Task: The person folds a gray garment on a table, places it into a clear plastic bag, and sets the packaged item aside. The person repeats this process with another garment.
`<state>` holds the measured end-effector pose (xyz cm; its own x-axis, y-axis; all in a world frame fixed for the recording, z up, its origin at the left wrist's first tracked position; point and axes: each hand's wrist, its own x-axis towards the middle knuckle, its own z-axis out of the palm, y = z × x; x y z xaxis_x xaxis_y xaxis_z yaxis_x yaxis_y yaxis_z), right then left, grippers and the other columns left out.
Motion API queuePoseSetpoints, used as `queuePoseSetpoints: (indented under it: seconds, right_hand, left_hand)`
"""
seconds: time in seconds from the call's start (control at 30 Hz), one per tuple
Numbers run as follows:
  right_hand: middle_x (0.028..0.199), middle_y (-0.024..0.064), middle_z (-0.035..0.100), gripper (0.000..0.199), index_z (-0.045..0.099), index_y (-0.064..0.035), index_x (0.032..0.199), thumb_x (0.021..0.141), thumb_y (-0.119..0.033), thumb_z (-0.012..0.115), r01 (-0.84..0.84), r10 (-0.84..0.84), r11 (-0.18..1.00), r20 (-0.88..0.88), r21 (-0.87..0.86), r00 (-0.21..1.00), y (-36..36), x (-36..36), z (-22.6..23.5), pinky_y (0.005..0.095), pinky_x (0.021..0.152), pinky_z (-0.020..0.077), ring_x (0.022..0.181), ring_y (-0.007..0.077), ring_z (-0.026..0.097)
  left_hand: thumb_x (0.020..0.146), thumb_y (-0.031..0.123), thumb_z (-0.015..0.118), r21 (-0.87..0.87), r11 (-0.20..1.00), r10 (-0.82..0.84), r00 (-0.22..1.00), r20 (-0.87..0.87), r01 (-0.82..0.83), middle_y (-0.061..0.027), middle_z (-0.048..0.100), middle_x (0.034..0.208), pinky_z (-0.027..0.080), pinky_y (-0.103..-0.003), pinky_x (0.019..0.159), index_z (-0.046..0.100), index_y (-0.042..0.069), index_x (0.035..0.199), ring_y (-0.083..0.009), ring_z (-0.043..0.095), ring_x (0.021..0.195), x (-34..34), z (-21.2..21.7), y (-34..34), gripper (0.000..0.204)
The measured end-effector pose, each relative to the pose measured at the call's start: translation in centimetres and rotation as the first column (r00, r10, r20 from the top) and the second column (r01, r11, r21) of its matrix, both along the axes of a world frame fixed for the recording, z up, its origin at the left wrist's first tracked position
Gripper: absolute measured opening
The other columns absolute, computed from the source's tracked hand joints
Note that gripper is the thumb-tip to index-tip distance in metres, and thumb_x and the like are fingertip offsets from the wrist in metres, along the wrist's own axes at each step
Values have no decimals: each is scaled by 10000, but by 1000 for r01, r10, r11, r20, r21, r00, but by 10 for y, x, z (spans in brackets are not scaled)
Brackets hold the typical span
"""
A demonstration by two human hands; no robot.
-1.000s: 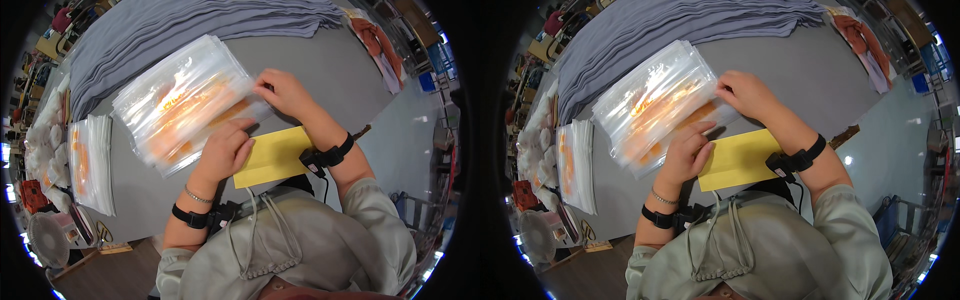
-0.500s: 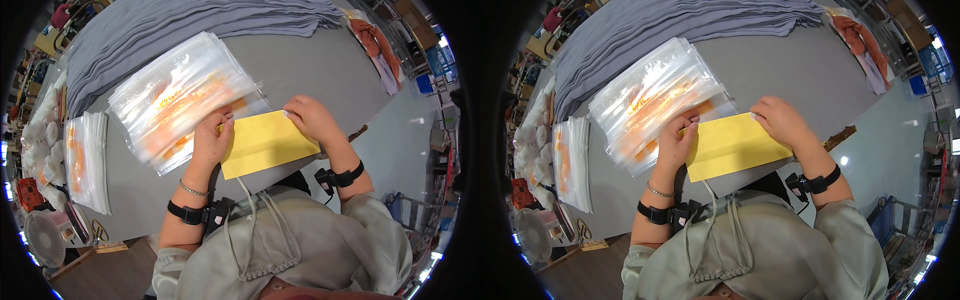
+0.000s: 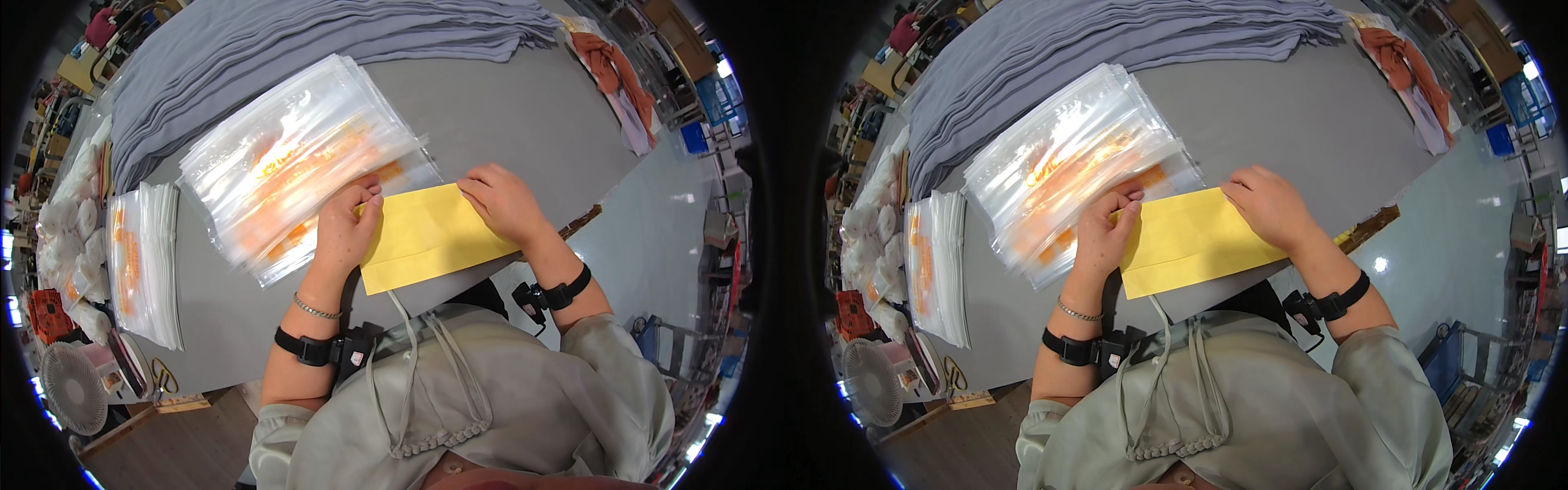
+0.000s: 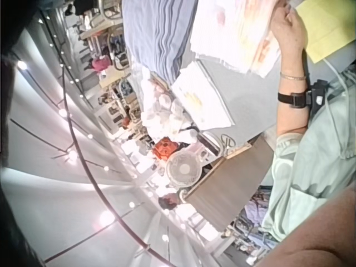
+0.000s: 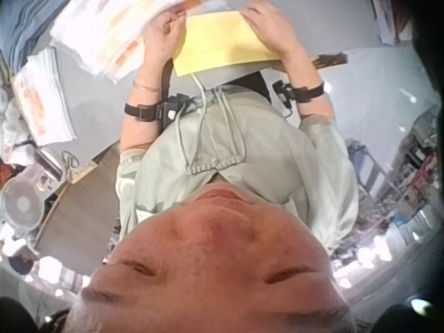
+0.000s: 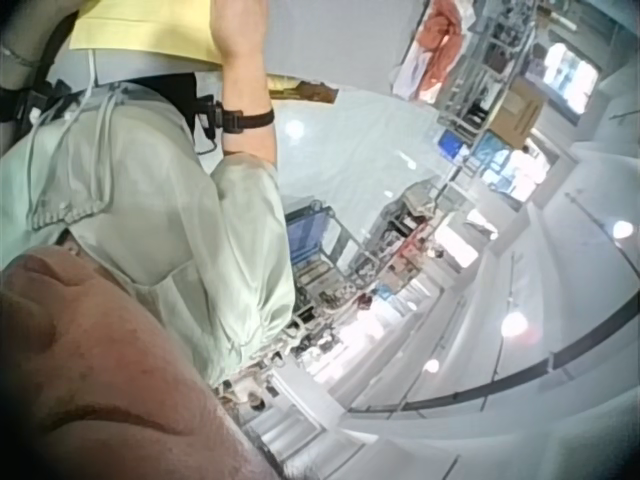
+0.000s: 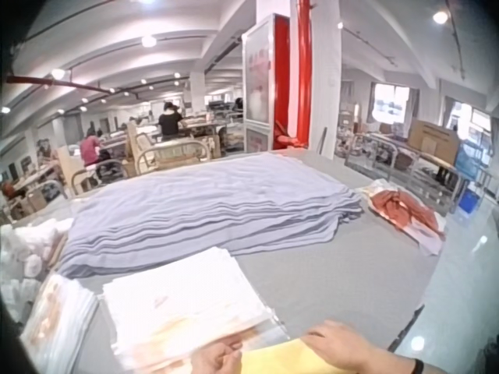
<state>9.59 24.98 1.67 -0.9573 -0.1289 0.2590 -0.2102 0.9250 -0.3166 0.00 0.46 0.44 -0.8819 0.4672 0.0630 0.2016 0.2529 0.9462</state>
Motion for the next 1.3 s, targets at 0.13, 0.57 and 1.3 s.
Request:
queuePoseSetpoints:
  seconds: [0.13, 0.57, 1.3]
  right_hand:
    - [918, 86, 613, 98, 621, -29, 897, 825, -95, 632, 89, -107, 965, -63, -248, 992, 0, 0, 7, 344, 716, 492, 817, 266, 586]
    - [792, 112, 657, 171, 639, 34, 922, 832, -109, 614, 297, -127, 859, 387, -417, 913, -40, -81, 9, 303, 686, 482, 722, 198, 614]
    - [816, 182, 663, 160, 675, 10, 849, 797, -134, 629, 259, -212, 959, 315, -113, 925, -54, -88, 9, 417, 714, 500, 776, 352, 635]
  left_hand:
    - [879, 67, 591, 20, 1000, -9, 1000, 18, 9, -151, 669, 1104, 482, -298, 871, 578, -40, 769, -198, 646, 989, 0, 0, -1, 153]
    - [878, 64, 599, 61, 997, -43, 998, 50, 40, -172, 608, 1235, 468, -315, 901, 594, -49, 801, -206, 631, 1016, -1, 0, -2, 137]
    - [881, 66, 601, 53, 997, -59, 997, 48, 56, -175, 607, 1235, 474, -308, 876, 592, -55, 815, -206, 634, 1000, -2, -2, -2, 139]
